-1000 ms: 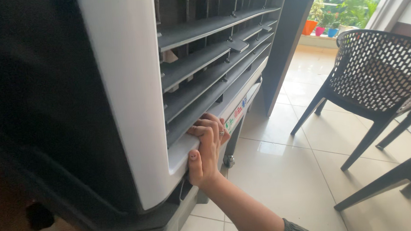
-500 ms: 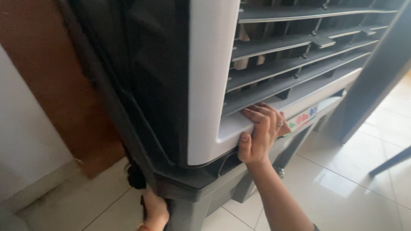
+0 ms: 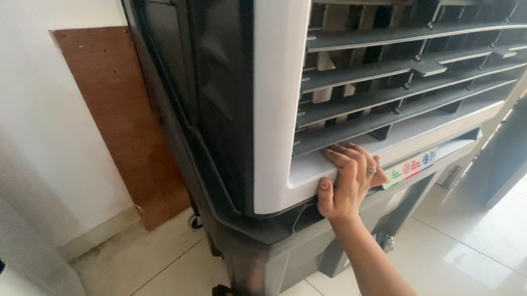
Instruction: The person wipes down the exterior and the vents of a portable air cooler using a black cloth by hand.
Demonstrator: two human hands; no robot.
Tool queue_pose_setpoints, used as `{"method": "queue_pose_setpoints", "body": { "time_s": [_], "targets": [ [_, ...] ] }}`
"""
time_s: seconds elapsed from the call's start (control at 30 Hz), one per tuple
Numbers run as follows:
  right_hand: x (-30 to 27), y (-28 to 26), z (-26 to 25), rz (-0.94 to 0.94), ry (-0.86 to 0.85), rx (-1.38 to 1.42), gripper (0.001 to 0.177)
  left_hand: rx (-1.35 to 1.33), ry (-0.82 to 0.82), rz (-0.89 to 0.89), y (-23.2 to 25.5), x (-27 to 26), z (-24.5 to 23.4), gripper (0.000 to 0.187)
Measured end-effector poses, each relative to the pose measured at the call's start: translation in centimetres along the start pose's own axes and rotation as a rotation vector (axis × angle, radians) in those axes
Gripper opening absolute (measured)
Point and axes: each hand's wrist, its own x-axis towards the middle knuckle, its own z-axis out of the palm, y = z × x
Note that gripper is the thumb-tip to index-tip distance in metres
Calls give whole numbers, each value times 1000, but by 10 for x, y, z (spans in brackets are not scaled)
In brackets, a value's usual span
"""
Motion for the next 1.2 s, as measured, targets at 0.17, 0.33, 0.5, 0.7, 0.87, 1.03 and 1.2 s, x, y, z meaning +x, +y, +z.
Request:
{"method": "queue_pose_setpoints", "body": {
  "time_s": [0.17, 0.33, 0.5, 0.7, 0.87, 1.03, 1.2],
  "targets": [
    [7, -15, -14, 87, -102, 86, 46, -42, -201, -60, -26, -60, 53, 54],
    [-7, -20, -69, 277, -449, 313, 69, -7, -481, -76, 0, -134, 113, 52],
    [-87, -15, -136, 570, -567, 629, 96, 163, -851, -10, 44, -230, 180, 51],
    [-62, -29, -138, 555, 51, 760, 77, 1586, -747, 1176, 121, -332, 244, 56],
    [-9, -38, -70, 240, -29, 153, 51, 1303, -427, 2016, 170, -309, 258, 52],
    [6, -1, -47, 41, -129, -163, 52, 1523, -131, 2377, 163, -268, 248, 61],
    [19, 51, -54, 265, -72, -202, 49, 1446, 14, 2269, 144, -266, 243, 61]
  ]
}}
